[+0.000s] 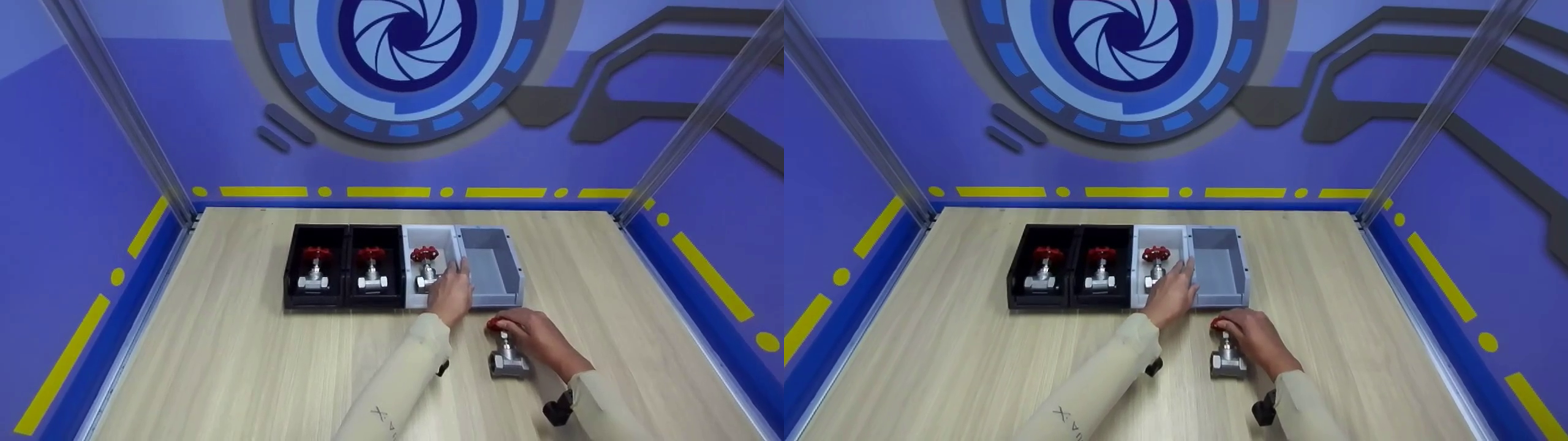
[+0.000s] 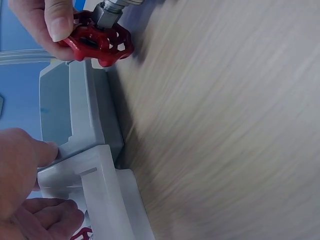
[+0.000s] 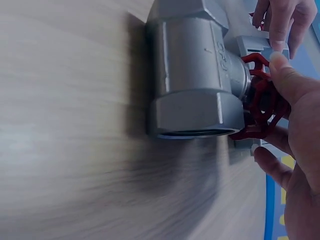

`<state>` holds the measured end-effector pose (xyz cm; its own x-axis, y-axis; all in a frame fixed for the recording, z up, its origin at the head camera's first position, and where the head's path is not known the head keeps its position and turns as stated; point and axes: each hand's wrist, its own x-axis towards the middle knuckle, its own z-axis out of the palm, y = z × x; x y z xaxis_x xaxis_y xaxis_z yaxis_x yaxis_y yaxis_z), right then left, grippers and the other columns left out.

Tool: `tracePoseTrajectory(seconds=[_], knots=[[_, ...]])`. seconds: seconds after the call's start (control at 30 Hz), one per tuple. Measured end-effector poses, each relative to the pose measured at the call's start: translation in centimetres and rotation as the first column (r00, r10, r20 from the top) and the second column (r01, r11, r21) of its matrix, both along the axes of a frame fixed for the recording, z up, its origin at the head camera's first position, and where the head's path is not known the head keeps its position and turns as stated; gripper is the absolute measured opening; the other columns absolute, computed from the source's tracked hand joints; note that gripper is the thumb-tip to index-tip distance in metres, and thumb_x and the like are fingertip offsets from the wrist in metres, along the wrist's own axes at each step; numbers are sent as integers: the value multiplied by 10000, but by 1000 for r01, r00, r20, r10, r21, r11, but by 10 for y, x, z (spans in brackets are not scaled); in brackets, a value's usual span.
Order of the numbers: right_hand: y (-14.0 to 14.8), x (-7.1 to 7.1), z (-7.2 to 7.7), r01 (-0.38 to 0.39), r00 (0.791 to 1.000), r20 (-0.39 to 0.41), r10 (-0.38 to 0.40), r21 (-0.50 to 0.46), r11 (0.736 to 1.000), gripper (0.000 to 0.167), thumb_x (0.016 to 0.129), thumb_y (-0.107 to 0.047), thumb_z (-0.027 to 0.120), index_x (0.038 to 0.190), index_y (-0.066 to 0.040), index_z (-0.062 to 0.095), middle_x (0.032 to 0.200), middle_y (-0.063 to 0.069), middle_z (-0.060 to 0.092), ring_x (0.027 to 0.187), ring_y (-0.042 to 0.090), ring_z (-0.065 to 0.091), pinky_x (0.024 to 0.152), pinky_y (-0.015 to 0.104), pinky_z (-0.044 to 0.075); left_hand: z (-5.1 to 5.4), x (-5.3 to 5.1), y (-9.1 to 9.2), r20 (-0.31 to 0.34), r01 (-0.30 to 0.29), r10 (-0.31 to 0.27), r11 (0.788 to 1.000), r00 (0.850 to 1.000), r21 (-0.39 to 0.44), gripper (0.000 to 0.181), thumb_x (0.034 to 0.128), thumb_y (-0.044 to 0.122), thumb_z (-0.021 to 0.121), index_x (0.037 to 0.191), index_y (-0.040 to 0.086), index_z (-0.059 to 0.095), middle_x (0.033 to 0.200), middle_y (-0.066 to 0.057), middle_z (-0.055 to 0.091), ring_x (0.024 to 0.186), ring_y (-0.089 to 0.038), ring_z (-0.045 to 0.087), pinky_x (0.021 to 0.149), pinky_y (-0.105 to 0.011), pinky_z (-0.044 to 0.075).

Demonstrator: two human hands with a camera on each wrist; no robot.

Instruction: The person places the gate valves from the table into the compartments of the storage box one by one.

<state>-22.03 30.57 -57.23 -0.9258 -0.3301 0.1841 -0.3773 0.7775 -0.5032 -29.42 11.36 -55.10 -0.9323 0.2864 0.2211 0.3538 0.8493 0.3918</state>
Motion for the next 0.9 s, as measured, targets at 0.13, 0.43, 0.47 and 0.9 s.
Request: tracePoseTrajectory(seconds=[0.13, 0.43, 0.47, 0.9], knots=[[-1, 1, 1, 24, 999, -29, -23, 2, 1000, 160, 951, -256, 594, 1012, -215, 737, 952, -112, 725, 913, 74, 663, 836, 366, 536, 0, 0, 0, -5, 3, -3, 1000, 1000, -8, 613, 890, 285, 676, 1430, 102, 452, 1237, -122, 611, 789, -204, 677, 602, -299, 545], [-5, -1, 9, 29, 996, -89, -29, -1, 1000, 151, 940, -258, 607, 993, -220, 744, 923, -108, 724, 889, 92, 671, 814, 378, 542, -1, 0, -1, -12, 12, -12, 1000, 1000, -14, 641, 890, 282, 674, 1450, 84, 431, 1285, -144, 597, 794, -203, 682, 598, -293, 548], [-5, -1, 9, 26, 995, -95, -26, -3, 1000, 148, 936, -253, 613, 995, -218, 745, 926, -106, 726, 891, 98, 672, 815, 381, 543, -1, 0, -1, -3, 13, -13, 1000, 1000, -11, 644, 893, 281, 671, 1454, 86, 424, 1297, -148, 591, 800, -204, 683, 605, -292, 550], [-11, -6, 21, 50, 996, -77, -51, -9, 999, 128, 923, -243, 634, 976, -214, 748, 979, -76, 735, 958, 155, 678, 874, 437, 534, -2, 0, -1, 9, 14, -14, 1000, 1000, 3, 661, 892, 279, 673, 1467, 94, 404, 1323, -141, 572, 830, -203, 681, 625, -293, 554]])
